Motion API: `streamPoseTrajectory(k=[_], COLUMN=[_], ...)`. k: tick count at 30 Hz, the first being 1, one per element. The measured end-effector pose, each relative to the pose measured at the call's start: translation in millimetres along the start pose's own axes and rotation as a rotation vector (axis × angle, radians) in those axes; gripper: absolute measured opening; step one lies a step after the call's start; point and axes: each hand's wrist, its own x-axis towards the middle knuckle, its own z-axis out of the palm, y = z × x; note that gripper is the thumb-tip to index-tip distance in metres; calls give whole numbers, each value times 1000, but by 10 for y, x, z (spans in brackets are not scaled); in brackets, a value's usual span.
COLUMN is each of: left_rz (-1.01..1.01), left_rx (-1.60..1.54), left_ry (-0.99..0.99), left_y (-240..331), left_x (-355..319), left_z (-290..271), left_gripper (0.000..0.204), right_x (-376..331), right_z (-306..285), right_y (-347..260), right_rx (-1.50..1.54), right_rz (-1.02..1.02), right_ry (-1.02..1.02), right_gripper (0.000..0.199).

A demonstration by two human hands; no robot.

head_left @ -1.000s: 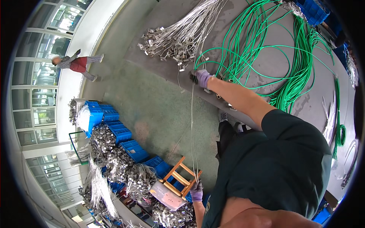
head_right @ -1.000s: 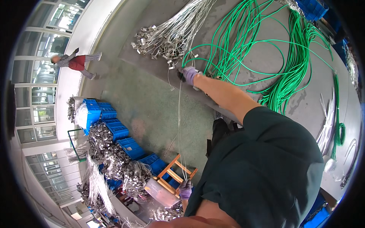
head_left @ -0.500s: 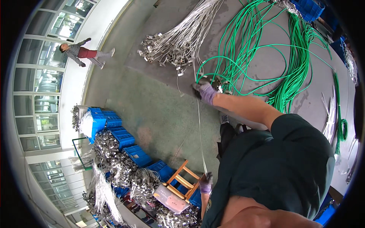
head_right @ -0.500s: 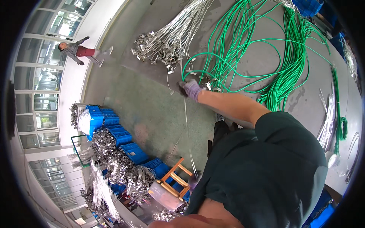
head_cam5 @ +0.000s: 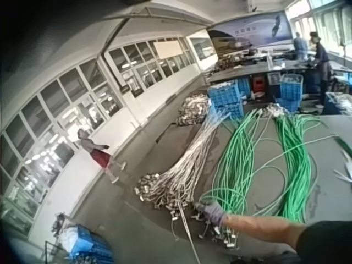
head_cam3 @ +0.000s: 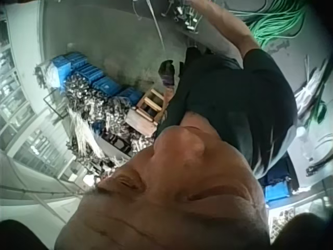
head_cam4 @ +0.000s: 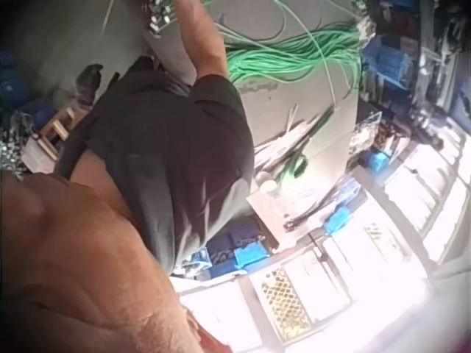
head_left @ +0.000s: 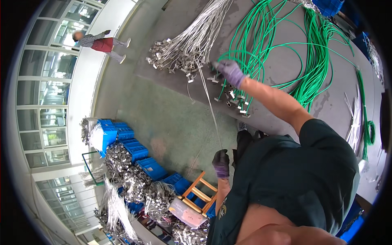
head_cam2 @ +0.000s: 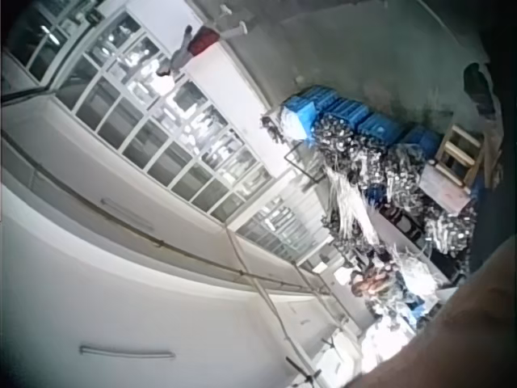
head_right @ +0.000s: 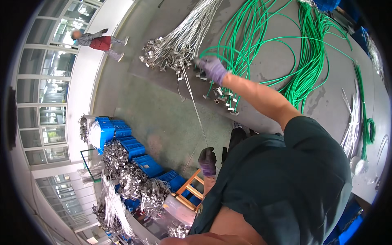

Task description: Organizing and bundling groups of electrical wires using zip ties.

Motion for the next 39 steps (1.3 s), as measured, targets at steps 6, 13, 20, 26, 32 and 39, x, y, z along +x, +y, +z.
streamPoseTrajectory(k=[6, 13, 20, 26, 32, 39], left_rz=[-25, -47, -55, -85, -85, -81], left_rx=[-14, 47, 45, 80, 89, 21], left_ry=[-57, -94, -110, -104, -105, -108], left_y=[101, -2, -124, -78, -20, -98], left_x=[-4, 0, 11, 24, 20, 31], left_z=[140, 103, 26, 30, 55, 29], left_gripper=[25, 24, 24, 20, 18, 25], right_x=[337, 335, 329, 495, 466, 370], right_z=[-285, -281, -306, -397, -379, -374], right_y=[-322, -623, -673, -470, -502, -604], right_rx=[-28, -48, -80, 83, 113, -10], right_rz=[68, 88, 111, 122, 120, 102], right_ry=[-20, -49, -12, -53, -43, -56], right_gripper=[31, 28, 28, 27, 28, 28])
